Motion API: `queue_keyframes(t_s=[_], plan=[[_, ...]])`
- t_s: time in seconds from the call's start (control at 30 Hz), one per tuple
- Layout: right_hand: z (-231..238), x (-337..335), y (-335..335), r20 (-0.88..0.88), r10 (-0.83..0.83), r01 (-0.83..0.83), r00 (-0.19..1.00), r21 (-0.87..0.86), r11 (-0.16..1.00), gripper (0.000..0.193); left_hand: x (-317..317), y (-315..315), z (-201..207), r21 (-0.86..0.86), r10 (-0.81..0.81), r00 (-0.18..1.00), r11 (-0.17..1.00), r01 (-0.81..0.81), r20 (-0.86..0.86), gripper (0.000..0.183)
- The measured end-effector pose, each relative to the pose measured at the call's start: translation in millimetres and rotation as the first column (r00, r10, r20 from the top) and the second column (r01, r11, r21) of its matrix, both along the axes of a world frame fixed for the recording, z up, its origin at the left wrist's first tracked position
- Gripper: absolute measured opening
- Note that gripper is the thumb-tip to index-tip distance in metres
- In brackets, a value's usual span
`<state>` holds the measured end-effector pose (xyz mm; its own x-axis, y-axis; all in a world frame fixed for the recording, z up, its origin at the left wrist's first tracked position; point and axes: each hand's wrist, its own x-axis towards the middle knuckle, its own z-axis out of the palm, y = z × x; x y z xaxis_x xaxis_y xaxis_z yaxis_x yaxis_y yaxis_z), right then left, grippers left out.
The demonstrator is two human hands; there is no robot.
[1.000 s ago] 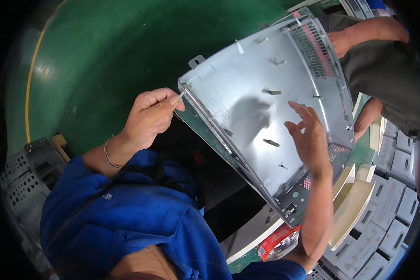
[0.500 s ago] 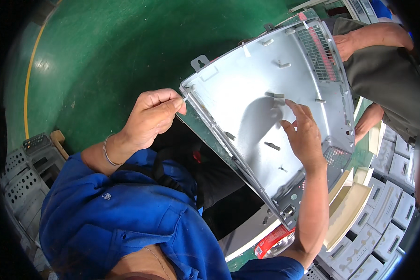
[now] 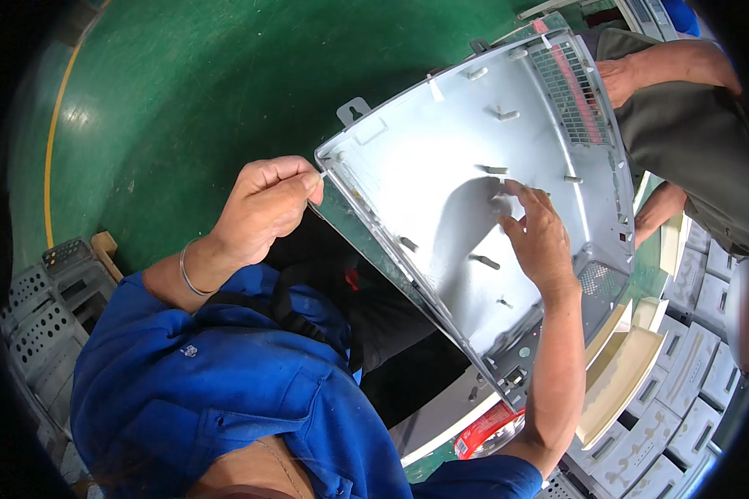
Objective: The person inserts small white plastic clips into pre-drilled holes on a large silver metal chassis. They work systematically across the surface, picking clips from a nearby container and pressing them into place.
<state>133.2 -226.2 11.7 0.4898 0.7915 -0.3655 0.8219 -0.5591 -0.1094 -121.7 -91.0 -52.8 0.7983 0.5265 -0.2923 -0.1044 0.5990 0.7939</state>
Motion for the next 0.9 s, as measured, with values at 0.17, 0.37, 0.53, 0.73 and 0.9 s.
queue_keyframes(t_s=[0.17,0.37,0.53,0.73,0.9], plan=[[-4.0,-0.5,2.4,-0.002,0.011,-0.011,1.0,0.012,1.0,0.042,-1.3,0.4,1.3,-0.09,-0.011,1.0,0.996,0.013,0.029,0.021],[-16.8,16.2,-7.4,0.067,0.1,-0.107,0.993,0.107,0.989,0.04,1.7,-5.1,-1.3,-0.035,0.012,1.0,0.999,-0.011,0.022,0.022],[-11.8,18.7,2.0,0.045,-0.123,0.118,0.991,0.1,0.988,0.034,8.6,-10.5,1.0,-0.057,0.146,0.989,0.988,-0.145,0.012,0.012],[-5.0,22.3,8.9,0.036,-0.229,0.224,0.973,0.107,0.969,0.035,9.2,-6.1,-4.2,0.137,0.079,0.997,0.987,-0.082,0.024,0.007],[-18.1,33.7,-1.4,0.012,-0.203,0.198,0.979,0.176,0.964,0.039,11.9,-11.2,-2.4,0.141,0.16,0.987,0.977,-0.161,0.021,0.008]])
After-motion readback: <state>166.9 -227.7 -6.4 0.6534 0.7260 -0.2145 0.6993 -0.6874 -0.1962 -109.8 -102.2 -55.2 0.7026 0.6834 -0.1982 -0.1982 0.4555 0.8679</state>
